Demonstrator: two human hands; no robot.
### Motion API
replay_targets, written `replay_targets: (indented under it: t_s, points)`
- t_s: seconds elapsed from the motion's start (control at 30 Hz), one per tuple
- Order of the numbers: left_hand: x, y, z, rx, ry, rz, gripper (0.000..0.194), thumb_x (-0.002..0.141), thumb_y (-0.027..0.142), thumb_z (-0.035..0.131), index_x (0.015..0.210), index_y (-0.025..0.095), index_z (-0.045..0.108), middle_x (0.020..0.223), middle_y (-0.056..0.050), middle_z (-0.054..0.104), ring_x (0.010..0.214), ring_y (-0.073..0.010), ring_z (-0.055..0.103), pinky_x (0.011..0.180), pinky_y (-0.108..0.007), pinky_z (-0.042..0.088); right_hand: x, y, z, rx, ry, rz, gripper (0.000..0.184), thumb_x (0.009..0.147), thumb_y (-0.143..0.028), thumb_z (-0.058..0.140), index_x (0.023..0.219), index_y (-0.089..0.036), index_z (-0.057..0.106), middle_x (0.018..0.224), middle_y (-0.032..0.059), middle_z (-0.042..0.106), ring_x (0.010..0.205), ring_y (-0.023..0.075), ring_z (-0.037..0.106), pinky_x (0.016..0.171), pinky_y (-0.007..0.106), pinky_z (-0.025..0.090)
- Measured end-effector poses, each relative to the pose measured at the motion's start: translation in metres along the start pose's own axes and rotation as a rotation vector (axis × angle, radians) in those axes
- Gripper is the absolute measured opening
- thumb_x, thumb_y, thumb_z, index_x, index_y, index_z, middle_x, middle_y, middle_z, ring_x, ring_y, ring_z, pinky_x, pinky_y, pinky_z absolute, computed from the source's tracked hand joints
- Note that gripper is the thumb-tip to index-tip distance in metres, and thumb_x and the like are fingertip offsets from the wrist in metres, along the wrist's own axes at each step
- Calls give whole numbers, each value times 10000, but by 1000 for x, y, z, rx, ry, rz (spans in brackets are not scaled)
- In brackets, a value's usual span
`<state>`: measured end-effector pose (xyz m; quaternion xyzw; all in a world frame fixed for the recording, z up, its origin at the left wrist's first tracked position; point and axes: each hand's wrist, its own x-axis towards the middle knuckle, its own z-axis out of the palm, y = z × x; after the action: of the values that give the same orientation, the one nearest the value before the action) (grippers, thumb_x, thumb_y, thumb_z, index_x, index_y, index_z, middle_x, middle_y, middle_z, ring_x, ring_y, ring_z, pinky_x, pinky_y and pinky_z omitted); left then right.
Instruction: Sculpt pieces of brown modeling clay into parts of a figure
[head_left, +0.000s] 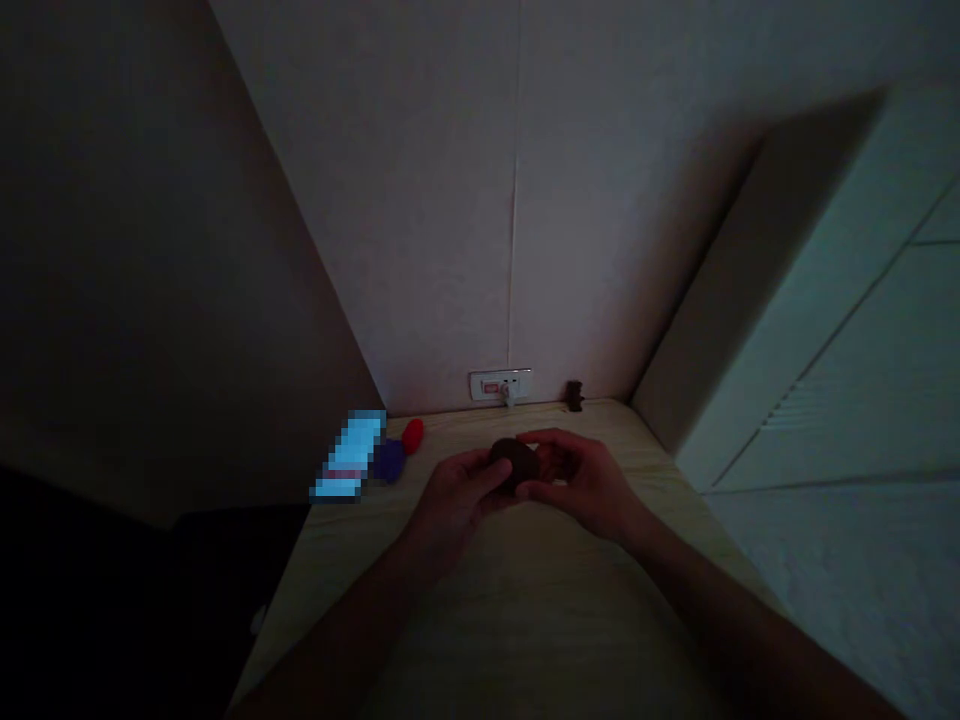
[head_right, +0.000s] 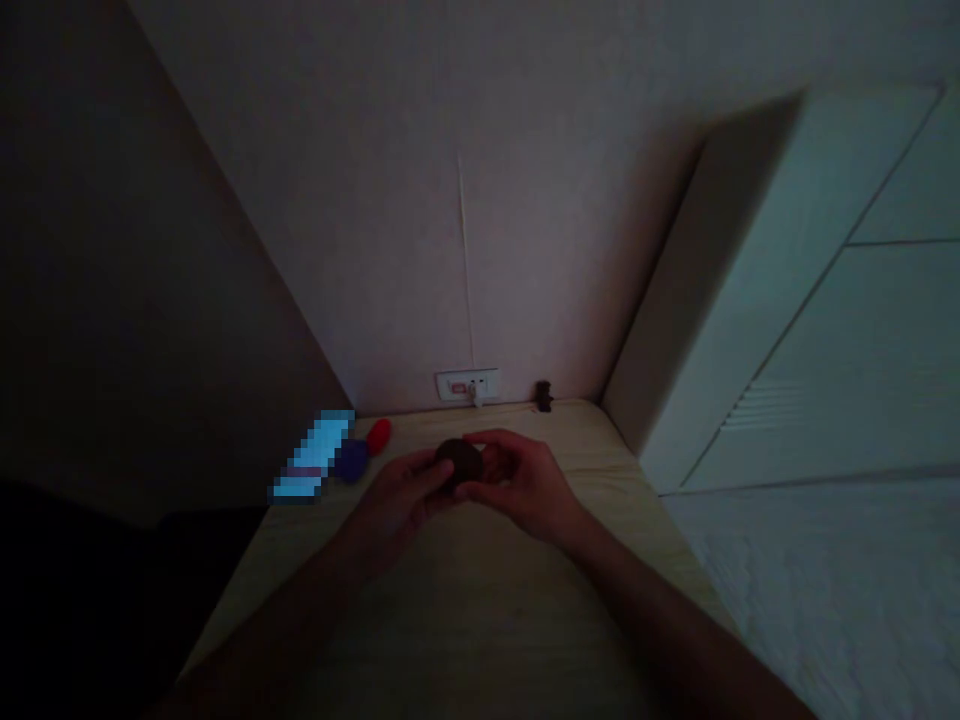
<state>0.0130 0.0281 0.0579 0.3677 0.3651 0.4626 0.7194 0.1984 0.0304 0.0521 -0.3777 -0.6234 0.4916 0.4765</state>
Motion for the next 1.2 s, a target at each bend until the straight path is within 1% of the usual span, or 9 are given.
replay_targets:
  t_s: [0.1, 0.2, 0.27, 0.33, 0.43, 0.57, 0.7, 0.97, 1.2]
  points:
    - [-6, -29, -9, 7, -21, -132, 351, 715, 310, 873, 972, 88, 782, 957, -128, 792, 828, -217, 730, 797, -337, 583, -22, 21, -8, -108, -34, -5, 631, 652, -346, 926, 1212, -210, 668, 738, -26, 678, 640, 130, 642, 631, 265, 547]
    - [-8, -50, -20, 15, 69, -259, 340, 623, 269, 913, 882, 113, 757, 847, -93, 775, 748, -222, 721, 677, -341, 587, -28, 33, -19, -234, 94, 25, 373, 877, -432, 727, 1165, -199, 686, 758, 18, 682, 687, 162, 653, 636, 291, 543]
    - [-9, -57, -25, -30, 154, -292, 355, 595, 230, 911, 885, 144, 725, 855, -67, 761, 731, -237, 721, 636, -373, 594, -26, 38, -24, -375, 178, -9, 320, 904, -418, 692, 1133, -194, 693, 823, 47, 697, 729, 179, 653, 660, 308, 545]
    - [-10, -60, -27, -89, 106, -296, 330, 629, 259, 890, 881, 136, 715, 843, -77, 748, 692, -239, 710, 606, -393, 592, -24, 42, -26, -429, 132, -36, 296, 911, -392, 687, 1142, -207, 694, 903, 64, 704, 770, 185, 654, 695, 321, 552]
    - [-10, -60, -28, -83, 101, -294, 363, 640, 312, 902, 914, 151, 727, 853, -65, 755, 669, -219, 699, 617, -377, 580, -27, 48, -20, -326, -49, -63, 475, 861, -408, 752, 1292, -244, 637, 1115, 95, 683, 960, 223, 670, 830, 364, 571]
    - [-8, -63, -35, 28, -58, -269, 324, 718, 404, 855, 910, 154, 782, 793, -47, 759, 669, -171, 675, 645, -284, 510, -35, 54, -8, -175, -185, -33, 890, 661, -438, 923, 1440, -329, 506, 1378, 107, 581, 1243, 297, 598, 1043, 460, 505]
    - [-6, -64, -39, 206, -137, -204, 297, 732, 428, 827, 810, 145, 786, 677, -19, 707, 612, -142, 601, 597, -248, 413, -36, 53, 2, -104, -242, 25, 921, 595, -403, 963, 1408, -339, 534, 1360, 90, 575, 1248, 299, 598, 1059, 480, 493]
    - [-8, -58, -32, 205, -137, -197, 276, 692, 382, 835, 841, 153, 796, 759, -40, 753, 699, -189, 659, 700, -296, 476, -28, 47, 15, -91, -327, -85, 750, 602, -306, 961, 1272, -261, 627, 1185, 67, 635, 1099, 245, 637, 973, 419, 526]
    - [-10, -63, -38, 205, -117, -197, 227, 704, 364, 838, 813, 168, 800, 738, -29, 756, 654, -168, 649, 650, -273, 465, -35, 54, 21, -28, -176, -12, 639, 607, -312, 945, 1142, -251, 600, 1165, 56, 621, 1036, 223, 645, 883, 361, 560]
